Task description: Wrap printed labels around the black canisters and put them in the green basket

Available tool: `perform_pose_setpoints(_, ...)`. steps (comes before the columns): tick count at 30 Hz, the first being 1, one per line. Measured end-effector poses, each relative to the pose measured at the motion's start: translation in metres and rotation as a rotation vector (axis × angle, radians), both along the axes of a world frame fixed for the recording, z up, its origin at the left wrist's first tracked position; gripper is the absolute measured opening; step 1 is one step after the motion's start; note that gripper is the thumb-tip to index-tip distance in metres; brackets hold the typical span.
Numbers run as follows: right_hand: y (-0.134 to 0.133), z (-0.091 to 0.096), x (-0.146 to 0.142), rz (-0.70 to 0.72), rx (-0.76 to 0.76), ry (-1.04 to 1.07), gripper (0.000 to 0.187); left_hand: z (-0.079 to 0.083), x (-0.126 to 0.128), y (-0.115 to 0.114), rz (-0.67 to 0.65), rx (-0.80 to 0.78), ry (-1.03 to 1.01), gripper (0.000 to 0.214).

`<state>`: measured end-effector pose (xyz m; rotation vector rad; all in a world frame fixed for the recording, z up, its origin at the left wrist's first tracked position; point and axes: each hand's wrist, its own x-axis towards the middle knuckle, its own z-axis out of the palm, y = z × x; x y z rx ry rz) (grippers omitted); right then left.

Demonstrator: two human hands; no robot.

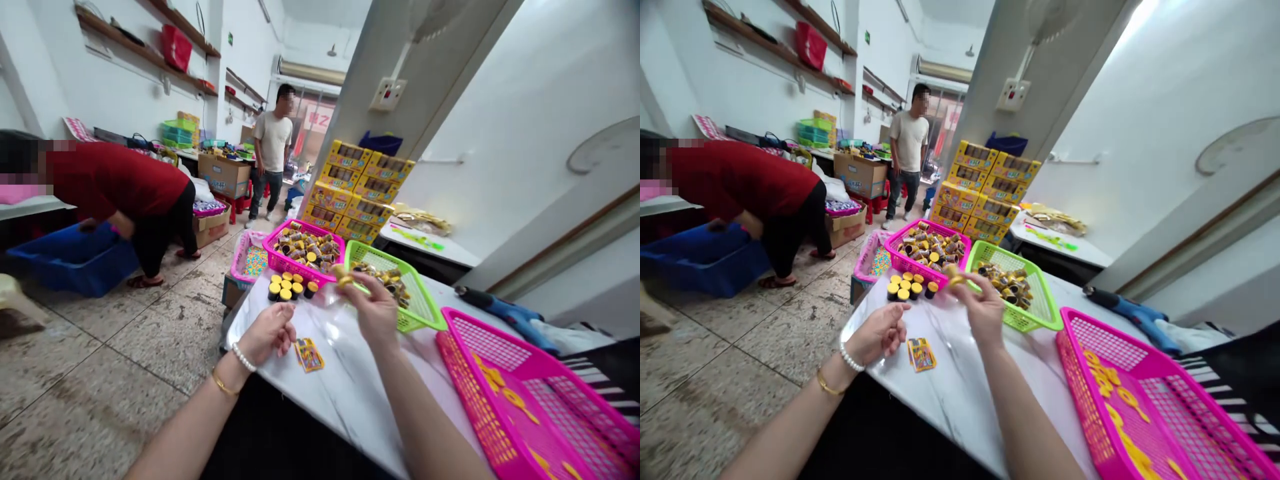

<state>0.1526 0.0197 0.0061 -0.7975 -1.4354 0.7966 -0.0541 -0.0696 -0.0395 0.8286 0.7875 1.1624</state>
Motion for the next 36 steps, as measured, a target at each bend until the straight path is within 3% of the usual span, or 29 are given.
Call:
perform_pose_setpoints(2,0.016,0.009,0.022,-0.244,-0.035,-0.028,0.07,-0.001,0.002,-0.001,0.002,0.019,0.002,0.079)
perform_pose_setpoints(3,0.02,0.008,0.029,-0.338,-0.032,-0.106,0.074,-0.001,0.003,-0.001,0.011,0.026,0.013,0.076)
perform_pose_setpoints(5,0.021,-0.001,0.031,-0.447,0.042,-0.34,0.061,-0.003,0.004,-0.001,0.069,0.044,0.055,0.068)
perform_pose_setpoints(8,0.008,-0.025,0.007,-0.374,0.223,-0.607,0.033,-0.007,0.004,0.0,0.239,0.082,0.101,0.057)
perform_pose_setpoints(11,-0.003,-0.04,-0.023,-0.204,0.288,-0.763,0.024,-0.01,0.003,0.002,0.365,0.101,0.107,0.051)
perform_pose_setpoints(16,0.012,-0.03,-0.043,-0.317,0.181,-1.303,0.034,-0.012,0.004,0.006,0.37,0.1,0.165,0.052)
perform_pose_setpoints(18,0.017,-0.022,-0.045,-0.295,0.134,-1.457,0.036,-0.01,0.003,0.006,0.369,0.127,0.225,0.053)
perform_pose_setpoints(22,0.011,-0.016,-0.041,-0.265,0.043,-1.454,0.035,-0.006,0.001,0.004,0.396,0.177,0.386,0.049)
perform_pose_setpoints(26,-0.005,-0.025,-0.026,-0.26,0.028,-1.402,0.039,-0.011,0.007,0.001,0.327,0.194,0.517,0.035)
perform_pose_setpoints(32,-0.019,-0.042,-0.015,-0.09,0.039,-1.369,0.034,-0.012,0.028,-0.012,0.245,0.45,1.27,0.004)
perform_pose_setpoints(36,-0.02,-0.036,-0.018,-0.076,0.064,-1.219,0.033,-0.014,0.027,-0.014,0.314,0.469,1.22,0.01)
